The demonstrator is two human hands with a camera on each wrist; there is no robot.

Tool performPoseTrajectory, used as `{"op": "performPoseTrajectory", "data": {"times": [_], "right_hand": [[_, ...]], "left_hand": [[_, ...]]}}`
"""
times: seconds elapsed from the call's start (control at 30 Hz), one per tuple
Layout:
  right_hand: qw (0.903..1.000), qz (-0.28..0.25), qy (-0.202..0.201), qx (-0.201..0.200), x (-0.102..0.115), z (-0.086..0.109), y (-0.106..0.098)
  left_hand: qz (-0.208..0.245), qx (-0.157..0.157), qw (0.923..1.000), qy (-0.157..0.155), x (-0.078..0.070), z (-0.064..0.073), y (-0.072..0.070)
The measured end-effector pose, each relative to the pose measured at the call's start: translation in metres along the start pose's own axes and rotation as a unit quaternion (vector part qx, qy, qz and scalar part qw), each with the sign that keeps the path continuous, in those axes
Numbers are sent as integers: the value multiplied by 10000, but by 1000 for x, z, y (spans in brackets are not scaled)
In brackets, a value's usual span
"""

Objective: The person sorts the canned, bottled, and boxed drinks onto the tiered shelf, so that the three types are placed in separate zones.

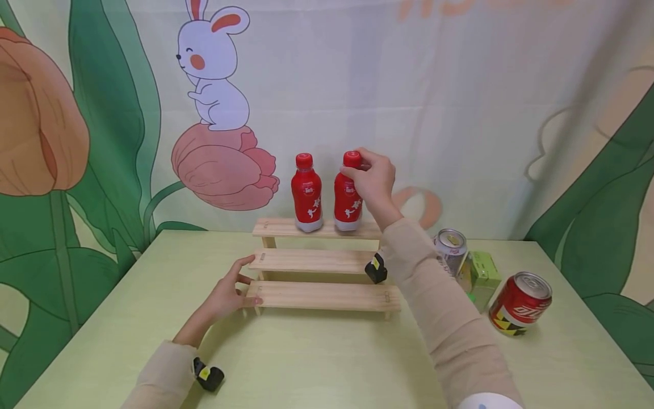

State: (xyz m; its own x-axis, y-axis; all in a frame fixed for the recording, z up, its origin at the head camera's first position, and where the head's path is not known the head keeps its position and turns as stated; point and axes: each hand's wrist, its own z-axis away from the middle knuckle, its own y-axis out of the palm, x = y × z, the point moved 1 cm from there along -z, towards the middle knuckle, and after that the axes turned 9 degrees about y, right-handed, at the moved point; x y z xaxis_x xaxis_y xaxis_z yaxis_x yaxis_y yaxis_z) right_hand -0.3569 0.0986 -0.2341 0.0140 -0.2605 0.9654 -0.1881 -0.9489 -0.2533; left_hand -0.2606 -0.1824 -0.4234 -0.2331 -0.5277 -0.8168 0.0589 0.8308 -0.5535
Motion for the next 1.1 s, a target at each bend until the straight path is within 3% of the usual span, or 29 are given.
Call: {"op": "performPoseTrajectory", "data": {"times": [0.4, 0.73, 1.1], "right_hand": [[9995, 257, -187, -59, -4, 1, 12], [9978, 477, -443, -155, -9, 1, 15], [9982, 512, -315, -84, -10, 10, 1]], "left_hand": [[-27, 35, 10000, 84, -2, 1, 1], [14, 40, 9999, -108, -2, 1, 1], [-54, 63, 9999, -111, 0, -1, 0]]}}
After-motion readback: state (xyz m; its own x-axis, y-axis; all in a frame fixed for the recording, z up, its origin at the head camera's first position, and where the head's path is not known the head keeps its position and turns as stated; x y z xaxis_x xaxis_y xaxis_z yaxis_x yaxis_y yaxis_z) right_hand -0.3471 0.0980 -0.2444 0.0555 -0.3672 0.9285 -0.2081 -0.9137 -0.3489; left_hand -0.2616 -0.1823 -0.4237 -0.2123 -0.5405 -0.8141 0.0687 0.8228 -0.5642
